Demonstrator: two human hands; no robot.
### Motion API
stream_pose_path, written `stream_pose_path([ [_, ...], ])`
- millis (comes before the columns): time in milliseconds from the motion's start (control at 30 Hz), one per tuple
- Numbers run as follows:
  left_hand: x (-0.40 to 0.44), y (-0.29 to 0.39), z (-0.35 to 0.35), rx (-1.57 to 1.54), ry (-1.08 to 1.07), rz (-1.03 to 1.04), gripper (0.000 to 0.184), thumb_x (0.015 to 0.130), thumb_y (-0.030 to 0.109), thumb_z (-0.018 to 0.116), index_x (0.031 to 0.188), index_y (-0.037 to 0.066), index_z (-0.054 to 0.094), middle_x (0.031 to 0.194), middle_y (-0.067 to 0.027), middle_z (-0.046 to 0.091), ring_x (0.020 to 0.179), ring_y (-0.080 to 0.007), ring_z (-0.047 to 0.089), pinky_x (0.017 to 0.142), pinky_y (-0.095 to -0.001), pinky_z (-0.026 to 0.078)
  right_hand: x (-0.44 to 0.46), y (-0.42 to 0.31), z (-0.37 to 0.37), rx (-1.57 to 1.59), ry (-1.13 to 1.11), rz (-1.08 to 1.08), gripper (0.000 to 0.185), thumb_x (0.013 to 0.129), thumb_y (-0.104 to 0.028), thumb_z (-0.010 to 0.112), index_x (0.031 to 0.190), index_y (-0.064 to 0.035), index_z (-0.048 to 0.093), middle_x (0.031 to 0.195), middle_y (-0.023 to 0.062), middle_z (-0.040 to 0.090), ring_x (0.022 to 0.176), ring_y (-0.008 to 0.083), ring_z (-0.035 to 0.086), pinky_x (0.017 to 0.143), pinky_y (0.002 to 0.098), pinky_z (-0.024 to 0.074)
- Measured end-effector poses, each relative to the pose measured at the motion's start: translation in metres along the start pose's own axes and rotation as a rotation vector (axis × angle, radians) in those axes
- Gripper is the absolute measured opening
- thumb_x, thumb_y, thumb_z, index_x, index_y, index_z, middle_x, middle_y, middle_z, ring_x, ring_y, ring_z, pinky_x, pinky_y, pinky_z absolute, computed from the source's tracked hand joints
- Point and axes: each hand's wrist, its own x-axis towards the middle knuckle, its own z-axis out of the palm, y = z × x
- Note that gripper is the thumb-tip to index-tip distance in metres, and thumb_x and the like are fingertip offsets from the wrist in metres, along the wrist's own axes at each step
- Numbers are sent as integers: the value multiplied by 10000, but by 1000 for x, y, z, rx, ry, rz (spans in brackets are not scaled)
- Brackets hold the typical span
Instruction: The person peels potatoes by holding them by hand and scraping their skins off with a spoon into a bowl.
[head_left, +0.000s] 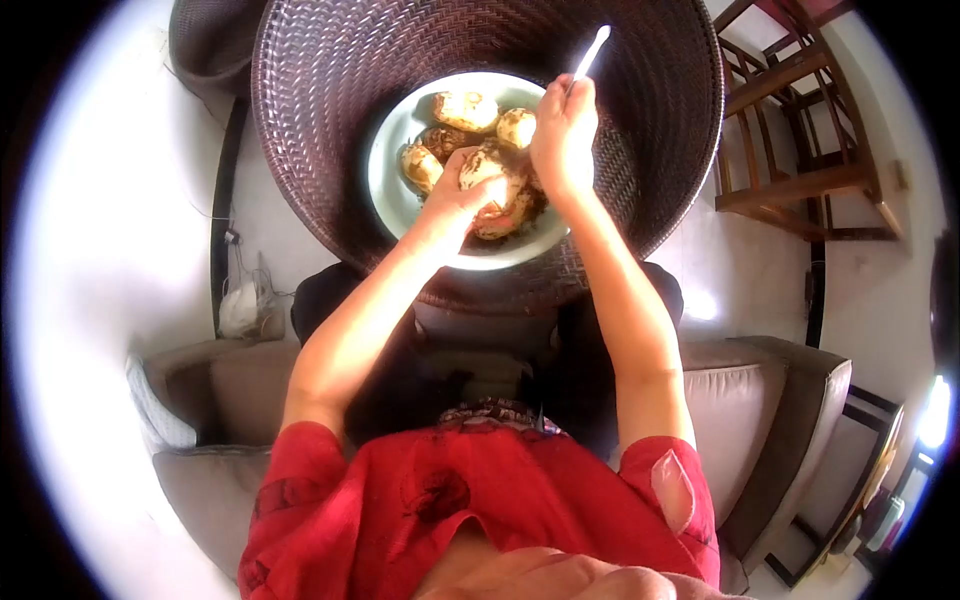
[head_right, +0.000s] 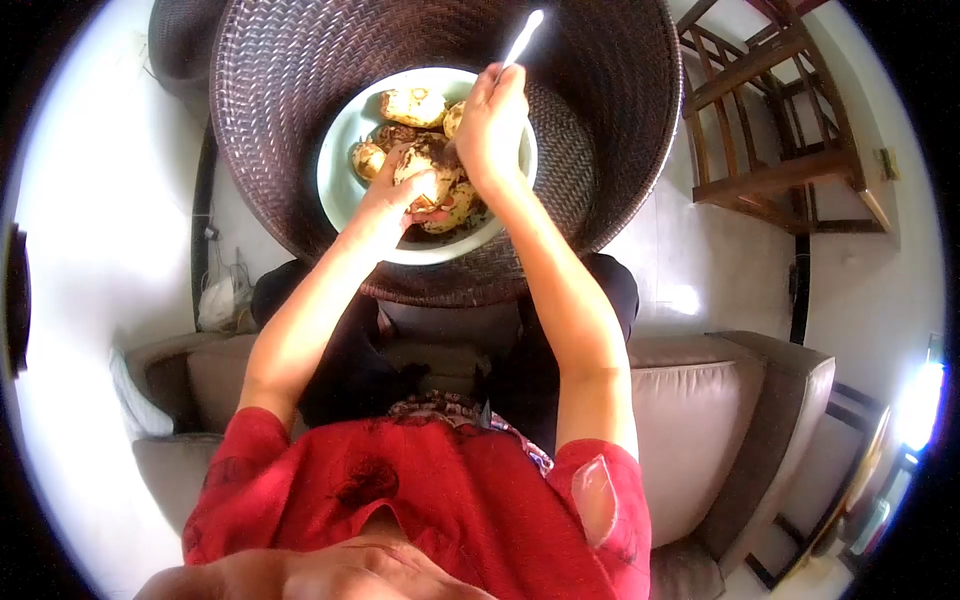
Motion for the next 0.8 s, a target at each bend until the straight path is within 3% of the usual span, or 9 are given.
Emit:
stream_pose_path([
  [67, -3, 5, 2, 42, -29, -92, 968, 732, 303, 803, 1448, 59, 199, 1262, -167, 516, 1210, -263, 509, 970, -427, 505, 18, 25, 8, 9, 155, -107, 136, 948, -119, 478, 988, 8, 504, 780, 119, 568, 649, 179, 541, 612, 332, 459],
  [100, -3, 7, 4, 37, 15, -76, 981, 726, 314, 806, 1452, 63, 196, 1271, -167, 511, 1207, -266, 511, 973, -426, 502, 18, 14, 4, 9, 88, -12, 123, 958, -84, 451, 999, 29, 473, 797, 182, 592, 711, 259, 606, 673, 367, 487],
  [200, -6, 9, 5, -42, 104, -46, 988, 731, 318, 802, 1460, 76, 181, 1300, -169, 483, 1209, -284, 508, 985, -424, 491, -10, -23, -4, 110, -102, 58, 119, 961, -87, 448, 999, 22, 476, 786, 171, 589, 712, 265, 608, 679, 376, 486],
  [233, -1, 2, 0, -15, 14, 40, 966, 754, 306, 779, 1463, 79, 163, 1317, -172, 462, 1205, -294, 511, 964, -422, 507, -14, -14, 2, -15, -67, -144, 115, 966, -91, 448, 994, 18, 472, 770, 171, 583, 691, 267, 606, 653, 372, 485],
  [333, 1, 5, 0, 53, 25, -51, 927, 771, 292, 757, 1456, 77, 171, 1305, -176, 469, 1175, -285, 537, 916, -415, 538, 2, 8, 6, -36, -14, -57, 110, 969, -92, 453, 987, 15, 470, 772, 165, 591, 676, 264, 607, 638, 369, 484],
  [467, 1, 1, -2, 80, -25, -56, 784, 764, 257, 750, 1384, 80, 305, 1191, -135, 565, 1056, -244, 613, 791, -375, 594, 21, 14, 5, 39, 103, 11, 119, 965, -97, 464, 985, 19, 473, 833, 165, 605, 709, 260, 604, 666, 367, 488],
  [533, 5, 2, -3, 77, 61, -15, 657, 805, 266, 701, 1339, 70, 373, 1162, -124, 602, 1028, -229, 625, 776, -385, 595, 21, 20, 11, 125, 93, -44, 103, 954, -95, 476, 979, 6, 474, 800, 140, 576, 694, 215, 580, 651, 361, 485],
  [667, -3, 15, 1, -122, 60, -128, 571, 832, 295, 671, 1301, 59, 446, 1164, -118, 611, 1045, -239, 625, 854, -425, 564, 20, 6, -4, 556, -36, 299, 82, 963, -95, 443, 990, -20, 463, 735, 38, 511, 602, 110, 499, 556, 272, 445],
  [800, -6, 22, 11, -130, 82, -160, 535, 851, 313, 651, 1284, 53, 474, 1153, -116, 618, 1066, -241, 621, 886, -446, 548, 20, 10, 0, 589, -39, 213, 73, 968, -97, 440, 994, -33, 462, 716, 7, 482, 572, 71, 453, 509, 230, 397],
])
